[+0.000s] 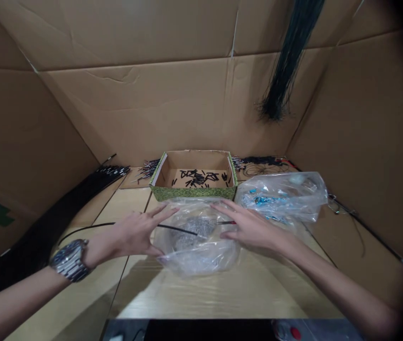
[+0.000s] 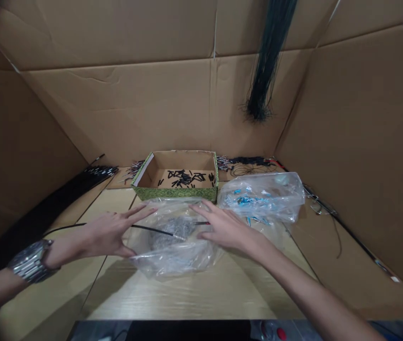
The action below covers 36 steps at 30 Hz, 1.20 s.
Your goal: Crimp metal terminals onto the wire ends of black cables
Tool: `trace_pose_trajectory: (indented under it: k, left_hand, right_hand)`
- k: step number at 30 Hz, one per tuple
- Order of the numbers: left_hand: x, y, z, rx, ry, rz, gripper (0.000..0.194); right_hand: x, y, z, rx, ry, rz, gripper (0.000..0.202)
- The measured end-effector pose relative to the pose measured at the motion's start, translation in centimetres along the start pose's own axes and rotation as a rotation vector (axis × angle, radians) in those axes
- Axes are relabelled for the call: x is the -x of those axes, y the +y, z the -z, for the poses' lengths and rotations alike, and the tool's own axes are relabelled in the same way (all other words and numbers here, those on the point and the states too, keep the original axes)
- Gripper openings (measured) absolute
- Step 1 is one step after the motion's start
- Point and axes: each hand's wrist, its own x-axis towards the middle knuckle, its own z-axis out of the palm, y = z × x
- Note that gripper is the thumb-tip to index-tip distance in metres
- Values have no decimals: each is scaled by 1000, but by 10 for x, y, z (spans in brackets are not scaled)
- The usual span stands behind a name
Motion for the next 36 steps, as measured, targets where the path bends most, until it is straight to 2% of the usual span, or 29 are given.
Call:
trace_pose_trajectory:
  k: [3, 7, 11, 15, 18, 23, 26, 30, 34, 36]
  left_hand:
    - [1, -1, 17, 57, 39, -38, 96]
    - [12, 5, 34, 102, 99, -23, 62]
    - [23, 16, 45, 94, 219, -32, 42]
    - [25, 30, 58, 131, 349, -56, 41]
    - [21, 37, 65, 164, 415, -21, 40]
    - [18, 39, 69, 253, 504, 53, 40]
    - [14, 39, 73, 304, 567, 38, 37]
    - [3, 41, 85, 358, 768, -11, 32]
    - [-2, 45, 98, 405, 999, 3, 28]
    - [0, 45, 101, 448, 1065, 26, 29]
  right_hand:
    - [5, -4, 12, -125, 124, 36, 66]
    - [25, -19, 25, -302, 308, 56, 49]
    - [38, -32, 33, -429, 372, 13, 41]
    - [38, -45, 38, -566, 372, 7, 35]
    - [34, -57, 41, -624, 372, 46, 31]
    - [27, -65, 51, -621, 522, 29, 35]
    - [21, -66, 60, -688, 565, 60, 36]
    - [2, -72, 72, -856, 590, 109, 41]
    - [-20, -80, 81, -1001, 591, 181, 46]
    - [-24, -85, 84, -1041, 597, 209, 49]
